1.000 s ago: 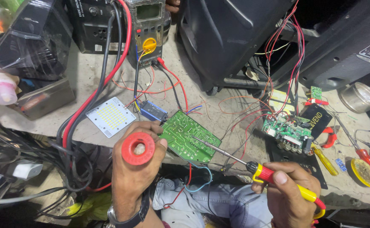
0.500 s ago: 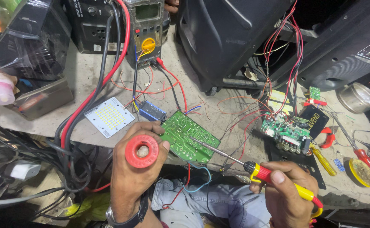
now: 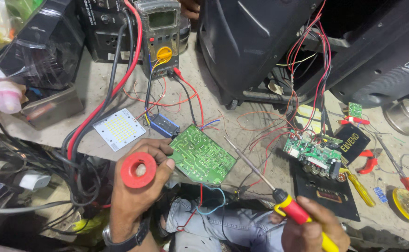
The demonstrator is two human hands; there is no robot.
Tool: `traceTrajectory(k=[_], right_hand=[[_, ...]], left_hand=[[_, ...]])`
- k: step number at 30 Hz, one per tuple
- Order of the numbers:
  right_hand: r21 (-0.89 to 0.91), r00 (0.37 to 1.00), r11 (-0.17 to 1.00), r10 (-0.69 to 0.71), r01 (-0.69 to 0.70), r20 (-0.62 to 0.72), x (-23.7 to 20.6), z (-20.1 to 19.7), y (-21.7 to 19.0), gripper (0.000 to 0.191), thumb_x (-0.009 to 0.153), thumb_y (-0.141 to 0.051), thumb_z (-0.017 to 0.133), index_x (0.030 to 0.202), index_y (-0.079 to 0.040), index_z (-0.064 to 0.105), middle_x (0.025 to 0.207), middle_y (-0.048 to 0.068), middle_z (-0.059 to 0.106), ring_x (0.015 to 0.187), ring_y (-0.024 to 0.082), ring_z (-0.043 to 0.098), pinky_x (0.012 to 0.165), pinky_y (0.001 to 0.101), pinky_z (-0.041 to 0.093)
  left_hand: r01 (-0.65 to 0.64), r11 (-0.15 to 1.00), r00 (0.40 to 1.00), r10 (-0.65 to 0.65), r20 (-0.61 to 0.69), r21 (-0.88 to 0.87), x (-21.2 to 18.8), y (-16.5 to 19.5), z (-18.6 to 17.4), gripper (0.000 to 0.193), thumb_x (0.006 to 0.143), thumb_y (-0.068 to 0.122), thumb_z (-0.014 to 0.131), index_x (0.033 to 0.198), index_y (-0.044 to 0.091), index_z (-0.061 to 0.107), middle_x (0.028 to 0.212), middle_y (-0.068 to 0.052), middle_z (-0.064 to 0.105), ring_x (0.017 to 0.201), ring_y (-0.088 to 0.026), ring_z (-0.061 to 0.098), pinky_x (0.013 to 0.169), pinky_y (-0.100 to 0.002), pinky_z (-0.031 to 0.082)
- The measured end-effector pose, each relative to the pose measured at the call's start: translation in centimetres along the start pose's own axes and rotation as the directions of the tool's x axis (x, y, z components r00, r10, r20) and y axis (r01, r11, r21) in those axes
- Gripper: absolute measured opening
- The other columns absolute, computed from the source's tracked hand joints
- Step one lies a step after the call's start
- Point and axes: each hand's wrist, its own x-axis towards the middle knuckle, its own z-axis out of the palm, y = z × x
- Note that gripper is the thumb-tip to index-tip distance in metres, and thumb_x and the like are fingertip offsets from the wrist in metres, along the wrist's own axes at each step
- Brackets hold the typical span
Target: The person holds a green circuit board in their left hand and uses a soldering iron in their right hand to apply solder to various points on the board. The person also holds a spool of solder wire while working on the board.
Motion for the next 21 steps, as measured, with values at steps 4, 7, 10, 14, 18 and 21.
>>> traceTrajectory(k=[4,7,10,14,18,21], right_hand=[[0.008,0.992,0.997,-0.083,0.083,0.095,-2.4,1.2,0.7,0.034,0.105,-0.018,0.059,0.121,0.011,0.057,0.099,0.030,0.066,0.083,0.037,0.072,0.077,0.0463,0.063],[0.061,0.991,0.998,-0.009,0.001,0.133,-3.4,2.3,1.6,0.035,0.104,-0.019,0.058,0.125,0.009,0.055,0.103,0.029,0.065,0.089,0.038,0.073,0.081,0.0467,0.064],[0.130,0.984,0.981,0.130,-0.146,0.126,-3.7,4.1,2.7,0.036,0.104,-0.019,0.057,0.128,0.007,0.053,0.108,0.028,0.063,0.094,0.039,0.073,0.084,0.0472,0.065],[0.044,0.996,0.999,-0.018,0.014,0.084,-5.1,7.7,3.4,0.038,0.104,-0.020,0.055,0.132,0.004,0.050,0.114,0.026,0.061,0.102,0.040,0.075,0.090,0.0478,0.066],[0.113,0.980,0.978,-0.184,0.175,0.081,-5.9,9.8,4.0,0.063,0.100,-0.037,0.071,0.147,-0.004,0.047,0.137,0.021,0.050,0.126,0.044,0.066,0.111,0.0621,0.059],[0.079,0.990,0.990,-0.124,0.119,0.067,-6.0,9.8,4.4,0.078,0.093,-0.053,0.072,0.144,-0.002,0.043,0.131,0.021,0.051,0.122,0.044,0.067,0.107,0.0607,0.059]], left_hand=[[-0.091,0.996,0.996,0.091,-0.022,-0.020,-1.4,-0.1,-0.1,0.012,0.086,0.005,0.074,0.084,0.000,0.063,0.102,-0.012,0.072,0.118,-0.028,0.072,0.100,-0.039,0.054],[-0.135,0.989,0.989,0.138,-0.050,0.054,-2.9,0.0,0.0,0.009,0.087,0.005,0.072,0.085,0.001,0.065,0.110,-0.013,0.072,0.130,-0.031,0.068,0.104,-0.041,0.052],[-0.072,0.997,0.993,0.068,-0.096,-0.037,-3.9,0.0,0.1,0.008,0.088,0.006,0.071,0.084,0.001,0.065,0.114,-0.014,0.071,0.135,-0.033,0.065,0.104,-0.042,0.052],[-0.085,0.996,0.988,0.082,-0.128,-0.014,-4.4,-0.2,0.3,0.008,0.089,0.006,0.070,0.085,0.001,0.067,0.114,-0.014,0.072,0.136,-0.035,0.064,0.108,-0.043,0.049],[-0.075,0.994,0.985,0.062,-0.162,-0.075,-4.6,-0.6,0.6,0.008,0.091,0.008,0.070,0.087,0.002,0.068,0.115,-0.015,0.071,0.135,-0.035,0.064,0.108,-0.043,0.049],[-0.072,0.992,0.980,0.051,-0.190,-0.105,-4.8,-0.9,0.9,0.008,0.092,0.009,0.070,0.089,0.002,0.067,0.114,-0.015,0.072,0.135,-0.035,0.064,0.108,-0.043,0.049]])
